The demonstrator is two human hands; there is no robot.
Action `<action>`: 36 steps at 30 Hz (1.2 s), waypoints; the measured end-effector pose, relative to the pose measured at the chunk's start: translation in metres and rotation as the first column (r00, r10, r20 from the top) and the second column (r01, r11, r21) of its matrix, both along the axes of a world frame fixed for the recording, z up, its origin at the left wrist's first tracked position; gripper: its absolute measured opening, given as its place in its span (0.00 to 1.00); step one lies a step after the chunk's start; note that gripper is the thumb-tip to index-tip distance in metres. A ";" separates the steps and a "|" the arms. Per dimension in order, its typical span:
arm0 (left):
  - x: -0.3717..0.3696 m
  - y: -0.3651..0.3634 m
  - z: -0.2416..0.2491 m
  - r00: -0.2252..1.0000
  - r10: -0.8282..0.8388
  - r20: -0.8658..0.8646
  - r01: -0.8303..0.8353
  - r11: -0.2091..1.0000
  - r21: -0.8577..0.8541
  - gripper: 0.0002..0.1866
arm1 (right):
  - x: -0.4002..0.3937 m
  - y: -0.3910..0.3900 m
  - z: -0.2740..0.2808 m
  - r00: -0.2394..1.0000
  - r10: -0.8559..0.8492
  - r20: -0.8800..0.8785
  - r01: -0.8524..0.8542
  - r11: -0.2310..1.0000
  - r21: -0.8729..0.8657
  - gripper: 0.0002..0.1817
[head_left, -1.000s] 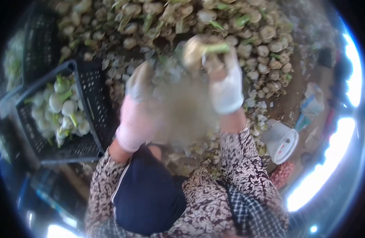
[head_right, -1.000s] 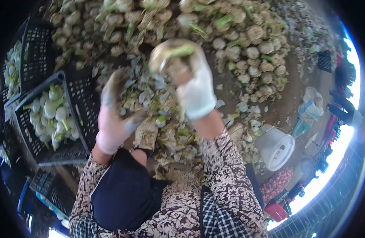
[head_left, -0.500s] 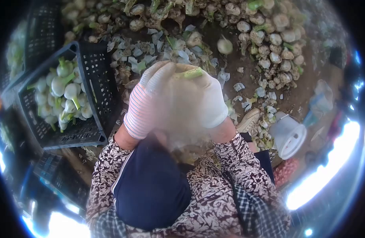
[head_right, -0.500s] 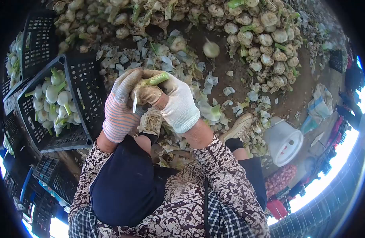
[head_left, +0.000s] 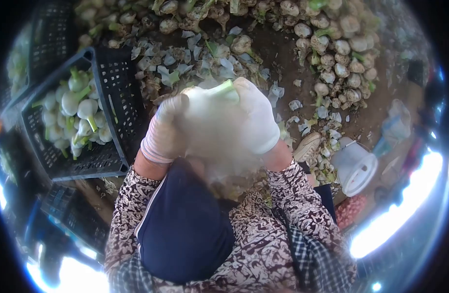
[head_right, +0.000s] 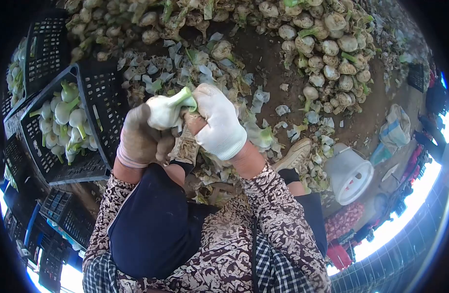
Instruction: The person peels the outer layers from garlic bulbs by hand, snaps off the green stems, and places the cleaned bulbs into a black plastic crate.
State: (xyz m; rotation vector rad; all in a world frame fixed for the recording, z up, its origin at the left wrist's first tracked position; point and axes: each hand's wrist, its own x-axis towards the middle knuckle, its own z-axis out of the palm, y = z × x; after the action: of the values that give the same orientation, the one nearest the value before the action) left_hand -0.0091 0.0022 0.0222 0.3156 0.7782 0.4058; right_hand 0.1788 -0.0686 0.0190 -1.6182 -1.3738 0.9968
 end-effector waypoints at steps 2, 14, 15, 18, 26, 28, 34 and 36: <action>0.003 -0.001 -0.003 0.997 0.039 -0.070 -0.037 0.999 0.035 0.34 | -0.003 -0.001 -0.004 0.992 -0.007 0.124 -0.004 0.996 0.085 0.10; -0.011 0.034 0.019 0.885 -0.396 -0.244 0.459 0.831 0.316 0.55 | 0.005 -0.006 0.025 0.599 -0.258 -0.758 0.026 0.952 -0.304 0.09; -0.011 0.032 0.017 0.901 -0.334 -0.276 0.419 0.834 0.359 0.54 | 0.006 -0.005 0.025 0.698 -0.230 -0.679 0.044 0.959 -0.279 0.09; -0.014 0.019 0.006 0.855 -0.086 -0.511 0.461 0.579 0.672 0.38 | 0.012 0.003 0.024 0.947 -0.054 -0.318 0.042 0.998 -0.044 0.08; 0.000 0.003 0.021 0.862 0.076 -0.501 0.335 0.655 0.677 0.15 | 0.022 0.026 0.010 0.679 -0.369 -0.635 0.054 0.887 -0.458 0.06; 0.006 0.005 0.016 0.910 0.067 -0.408 0.252 0.692 0.676 0.18 | 0.021 0.029 -0.057 0.597 -0.417 -0.686 0.084 0.882 -0.464 0.12; 0.014 0.010 0.010 0.951 0.147 -0.272 -0.058 0.948 0.312 0.23 | -0.011 -0.005 0.026 0.565 -0.295 -0.770 -0.129 0.891 -0.436 0.08; 0.008 0.002 -0.011 0.937 0.160 -0.311 -0.046 0.938 0.345 0.18 | 0.000 -0.012 0.052 0.317 -0.403 -0.858 -0.077 0.891 -0.447 0.07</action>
State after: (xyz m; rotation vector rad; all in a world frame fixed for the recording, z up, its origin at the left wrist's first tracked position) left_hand -0.0010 0.0038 0.0116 0.6763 1.0648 0.5961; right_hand 0.1791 -0.0807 0.0711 -0.9831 -0.1252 1.7846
